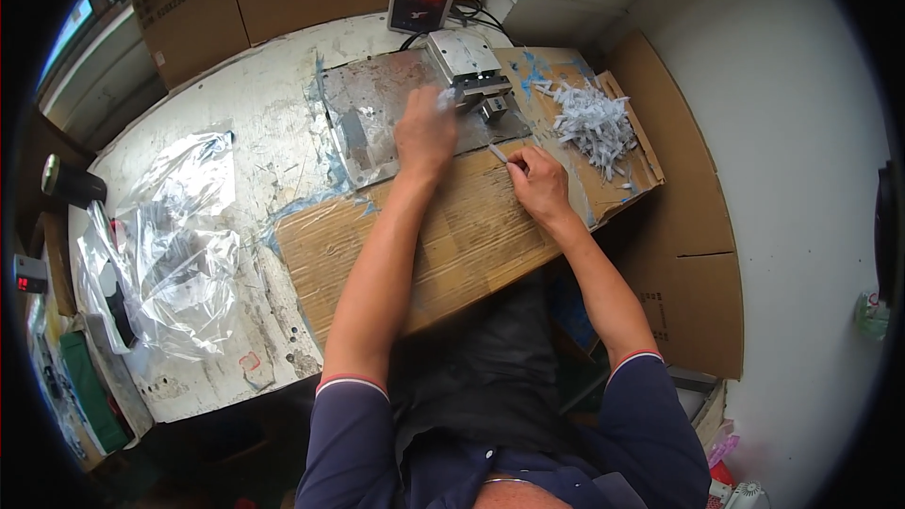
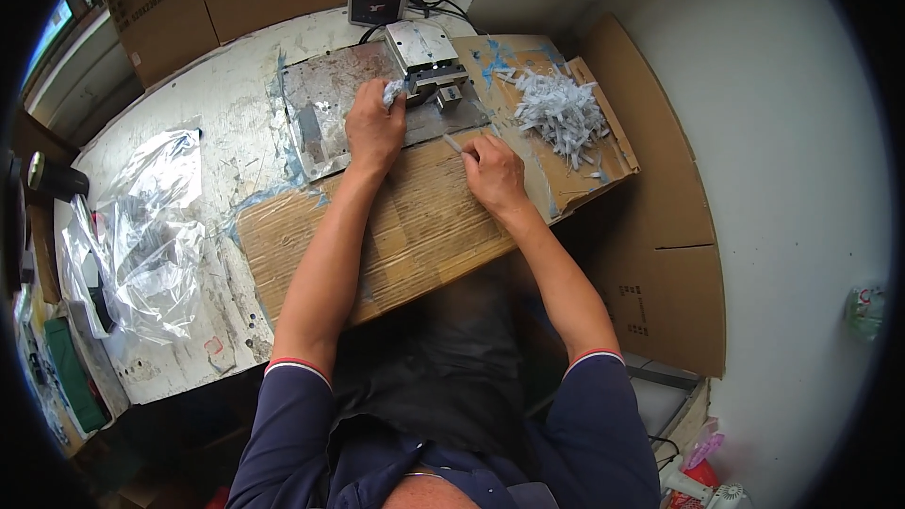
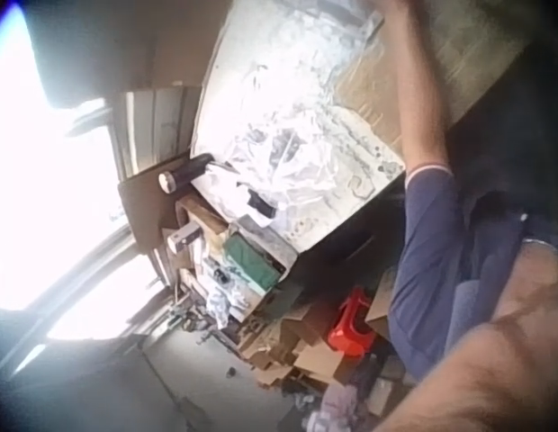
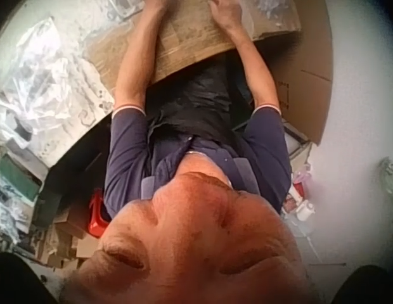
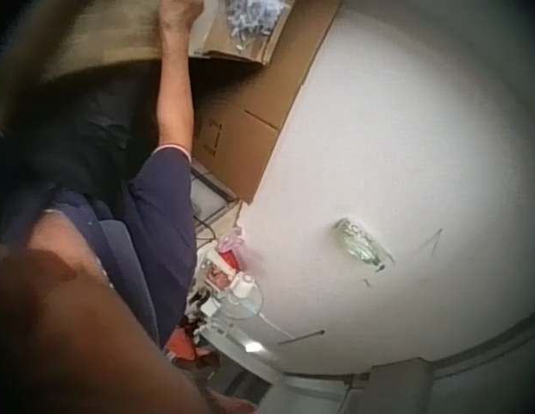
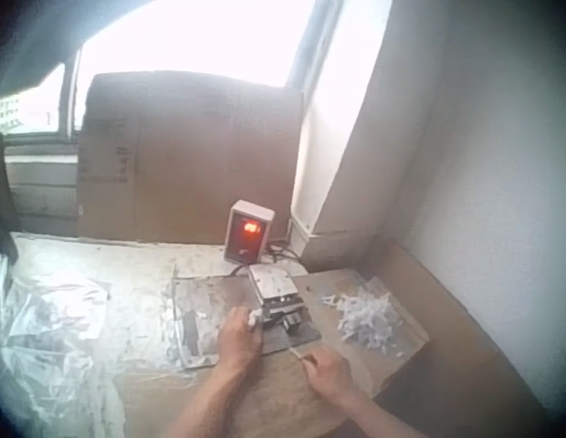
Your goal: The recorder is using a small benchtop machine to seal or press small plastic components in a workshop.
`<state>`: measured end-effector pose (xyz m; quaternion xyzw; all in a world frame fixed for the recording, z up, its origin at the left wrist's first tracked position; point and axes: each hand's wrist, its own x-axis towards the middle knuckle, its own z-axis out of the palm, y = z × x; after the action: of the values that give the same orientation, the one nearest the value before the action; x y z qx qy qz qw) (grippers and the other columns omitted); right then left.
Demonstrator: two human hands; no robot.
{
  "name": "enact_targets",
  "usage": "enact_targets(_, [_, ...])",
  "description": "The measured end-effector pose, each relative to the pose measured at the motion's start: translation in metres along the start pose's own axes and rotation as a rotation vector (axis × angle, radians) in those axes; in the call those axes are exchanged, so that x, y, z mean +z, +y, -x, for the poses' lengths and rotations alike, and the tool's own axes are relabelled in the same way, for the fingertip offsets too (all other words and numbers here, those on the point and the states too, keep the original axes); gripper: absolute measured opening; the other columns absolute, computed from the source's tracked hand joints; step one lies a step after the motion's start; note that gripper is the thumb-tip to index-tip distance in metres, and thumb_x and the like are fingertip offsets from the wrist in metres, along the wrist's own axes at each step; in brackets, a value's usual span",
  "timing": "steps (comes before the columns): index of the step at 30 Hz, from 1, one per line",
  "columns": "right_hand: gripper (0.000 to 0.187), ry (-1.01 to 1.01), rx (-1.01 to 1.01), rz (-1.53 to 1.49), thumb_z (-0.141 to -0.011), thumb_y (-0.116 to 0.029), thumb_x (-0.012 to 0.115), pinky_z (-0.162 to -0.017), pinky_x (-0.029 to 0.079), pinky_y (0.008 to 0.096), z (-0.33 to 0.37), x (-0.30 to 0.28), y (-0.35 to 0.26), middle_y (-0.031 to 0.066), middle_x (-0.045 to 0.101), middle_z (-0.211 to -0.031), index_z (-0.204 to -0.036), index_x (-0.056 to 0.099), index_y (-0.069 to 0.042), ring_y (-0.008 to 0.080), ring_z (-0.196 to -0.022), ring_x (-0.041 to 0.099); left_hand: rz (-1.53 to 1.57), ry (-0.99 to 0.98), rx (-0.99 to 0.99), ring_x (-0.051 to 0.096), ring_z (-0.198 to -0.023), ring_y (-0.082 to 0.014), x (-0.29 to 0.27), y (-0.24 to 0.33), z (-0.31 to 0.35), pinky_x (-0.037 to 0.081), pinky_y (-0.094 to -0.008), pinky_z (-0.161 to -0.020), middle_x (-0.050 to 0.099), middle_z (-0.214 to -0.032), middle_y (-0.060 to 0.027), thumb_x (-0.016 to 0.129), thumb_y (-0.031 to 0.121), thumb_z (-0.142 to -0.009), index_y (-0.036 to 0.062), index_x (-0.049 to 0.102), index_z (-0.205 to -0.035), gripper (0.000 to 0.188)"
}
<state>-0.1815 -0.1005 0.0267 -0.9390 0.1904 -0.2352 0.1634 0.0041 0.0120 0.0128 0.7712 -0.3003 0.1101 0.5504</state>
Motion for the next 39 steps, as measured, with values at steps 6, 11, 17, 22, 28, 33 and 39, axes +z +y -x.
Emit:
enact_targets(6, [0.01,0.124,0.253,-0.255,-0.082,-0.007,0.073,-0.067,0.054,0.0409,-0.031,0.022,-0.013,0.0119,0.068,-0.074,-0.085,0.065,-0.003,0.032,-0.069,0.068,0.03,0.003,-0.011,0.066,-0.09,-0.0406,0.0,0.002,0.0,0.052,-0.0487,-0.076,0.066,-0.1,-0.0167,0.073,0.017,-0.089,0.0051,0.063,-0.104,0.021])
enact_targets(11, [0.012,0.202,0.356,-0.118,-0.074,-0.008,0.073,-0.067,0.054,0.041,-0.053,0.036,-0.02,0.0135,0.066,-0.07,-0.076,0.062,-0.005,0.0324,-0.068,0.068,0.035,0.021,0.006,0.066,-0.09,-0.0404,0.0,0.0,0.001,0.052,-0.0488,-0.075,0.066,-0.1,-0.0164,0.073,0.017,-0.09,0.0057,0.063,-0.104,0.021])
enact_targets(17, [0.009,0.237,0.397,-0.079,-0.071,-0.006,0.07,-0.068,0.054,0.0428,-0.067,0.046,-0.02,0.0149,0.066,-0.07,-0.073,0.061,-0.005,0.0357,-0.069,0.067,-0.046,-0.08,0.017,0.068,-0.09,-0.0374,0.0,0.005,0.001,0.054,-0.047,-0.075,0.066,-0.108,-0.0124,0.073,0.017,-0.089,0.0096,0.065,-0.108,0.022])
enact_targets(22, [0.014,0.276,0.387,-0.165,-0.072,-0.008,0.072,-0.067,0.053,0.0418,-0.064,0.052,-0.023,0.0136,0.064,-0.068,-0.072,0.059,-0.004,0.0333,-0.066,0.066,-0.08,-0.183,0.064,0.07,-0.091,-0.0333,0.001,0.003,0.001,0.056,-0.0443,-0.077,0.065,-0.115,-0.0089,0.074,0.017,-0.088,0.0133,0.068,-0.115,0.027])
enact_targets(28, [0.019,0.335,0.388,-0.319,-0.073,-0.008,0.077,-0.065,0.052,0.0398,-0.061,0.054,-0.017,0.011,0.063,-0.067,-0.073,0.059,-0.004,0.0287,-0.064,0.065,-0.12,-0.211,0.089,0.071,-0.093,-0.033,0.0,0.01,0.0,0.056,-0.0443,-0.078,0.065,-0.118,-0.0086,0.073,0.018,-0.09,0.0136,0.069,-0.116,0.027])
enact_targets(33, [0.021,0.359,0.386,-0.393,-0.074,-0.007,0.08,-0.064,0.052,0.0388,-0.056,0.057,-0.019,0.0097,0.064,-0.067,-0.075,0.059,-0.003,0.0256,-0.062,0.064,-0.205,-0.238,0.077,0.071,-0.094,-0.0324,0.003,0.009,0.002,0.056,-0.0439,-0.078,0.065,-0.118,-0.0079,0.073,0.022,-0.091,0.0151,0.07,-0.116,0.026])
enact_targets(39, [0.021,0.366,0.285,-0.49,-0.078,-0.005,0.08,-0.06,0.051,0.0339,-0.047,0.05,-0.023,0.0073,0.062,-0.066,-0.08,0.059,-0.004,0.0213,-0.061,0.063,-0.154,-0.195,0.124,0.071,-0.093,-0.0307,0.005,0.011,0.001,0.056,-0.0419,-0.076,0.066,-0.116,-0.007,0.074,0.023,-0.09,0.0164,0.072,-0.112,0.023])
